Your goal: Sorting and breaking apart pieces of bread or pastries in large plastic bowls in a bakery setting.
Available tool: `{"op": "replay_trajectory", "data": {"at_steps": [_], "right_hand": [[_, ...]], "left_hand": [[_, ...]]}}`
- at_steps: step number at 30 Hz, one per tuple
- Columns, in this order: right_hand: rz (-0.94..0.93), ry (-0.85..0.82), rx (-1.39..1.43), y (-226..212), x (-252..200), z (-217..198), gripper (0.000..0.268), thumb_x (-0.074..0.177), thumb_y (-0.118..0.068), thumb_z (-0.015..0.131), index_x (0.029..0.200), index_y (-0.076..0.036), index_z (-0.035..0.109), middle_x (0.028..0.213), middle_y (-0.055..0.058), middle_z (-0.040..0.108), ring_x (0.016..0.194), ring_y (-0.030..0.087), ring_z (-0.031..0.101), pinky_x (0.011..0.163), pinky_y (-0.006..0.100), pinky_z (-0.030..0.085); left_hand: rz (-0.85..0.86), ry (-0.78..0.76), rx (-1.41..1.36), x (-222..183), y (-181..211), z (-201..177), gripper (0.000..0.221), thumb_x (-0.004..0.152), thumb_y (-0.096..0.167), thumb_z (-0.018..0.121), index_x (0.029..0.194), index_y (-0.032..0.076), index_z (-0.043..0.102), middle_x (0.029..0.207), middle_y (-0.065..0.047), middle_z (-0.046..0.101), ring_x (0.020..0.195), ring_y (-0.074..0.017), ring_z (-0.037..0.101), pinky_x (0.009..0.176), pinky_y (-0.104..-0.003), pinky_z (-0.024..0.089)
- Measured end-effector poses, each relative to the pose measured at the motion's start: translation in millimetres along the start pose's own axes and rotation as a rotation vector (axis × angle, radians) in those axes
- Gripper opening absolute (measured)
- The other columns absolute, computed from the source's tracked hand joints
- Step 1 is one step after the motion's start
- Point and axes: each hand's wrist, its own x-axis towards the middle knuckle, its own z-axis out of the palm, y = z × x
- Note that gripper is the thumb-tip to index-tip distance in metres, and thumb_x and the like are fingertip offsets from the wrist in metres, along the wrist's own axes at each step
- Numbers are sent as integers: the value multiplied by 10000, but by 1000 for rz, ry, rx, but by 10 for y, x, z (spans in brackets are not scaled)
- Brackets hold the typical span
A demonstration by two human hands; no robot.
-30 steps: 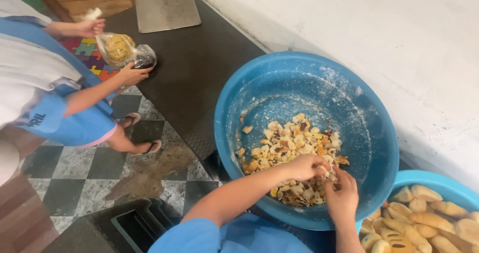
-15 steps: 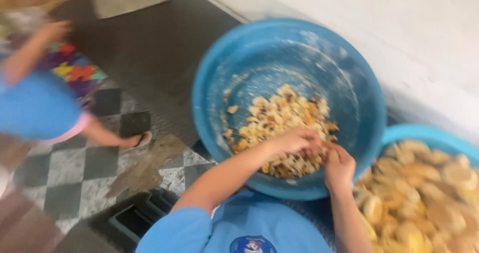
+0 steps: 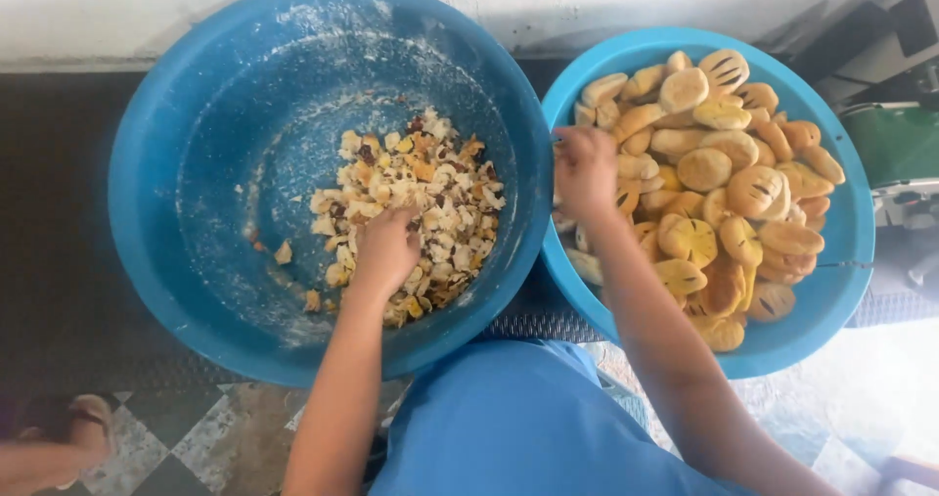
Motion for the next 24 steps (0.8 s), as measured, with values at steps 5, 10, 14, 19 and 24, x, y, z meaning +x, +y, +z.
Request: {"op": "replay_trajectory", "data": {"at_steps": [5, 10, 14, 19, 24], "right_hand": [[174, -838, -375, 31, -272, -770, 444, 959, -452, 633, 1308, -186, 699, 1267, 170, 654, 1219, 430, 607, 1034, 550, 502], [350, -1100, -182, -237, -475, -1329, 793, 898, -396, 771, 1621, -287, 464, 1691, 106, 376, 1558, 437, 337, 1209, 581, 404], [448, -823, 31, -137, -526, -1480, 802, 814, -302, 843, 1556, -224, 548, 1525, 164, 517, 1342, 475, 565, 1114, 543, 514], [611, -305, 804, -408, -215, -1403, 802, 773, 143, 600, 1535, -100, 543, 1376, 200, 656, 1171, 305, 675, 955, 421, 611], [795, -313, 1865, -996, 13, -603, 703, 833, -28, 488, 1520, -178, 483, 1329, 289, 668, 1222, 460, 689, 943, 628, 631]], "left_hand": [[106, 87, -14, 64, -17, 193, 339, 1056, 340, 584, 1322, 184, 726, 1306, -104, 668, 1324, -371, 596, 1169, -674, 314], [165, 209, -12, 108, -57, 209, 275, 1029, 343, 623, 1218, 191, 753, 1229, -84, 681, 1191, -365, 661, 1043, -579, 471], [229, 251, -108, 59, 68, 170, 224, 1024, 261, 650, 1182, 146, 760, 1192, -105, 684, 1139, -371, 684, 980, -508, 526], [311, 335, -315, -173, 544, -61, 254, 1068, 193, 612, 1271, 98, 732, 1310, -133, 635, 1222, -403, 656, 969, -483, 576], [912, 402, -385, -246, 1029, -69, 569, 954, 252, 812, 1443, 87, 571, 1317, -157, 616, 1223, -437, 652, 977, -511, 585]]}}
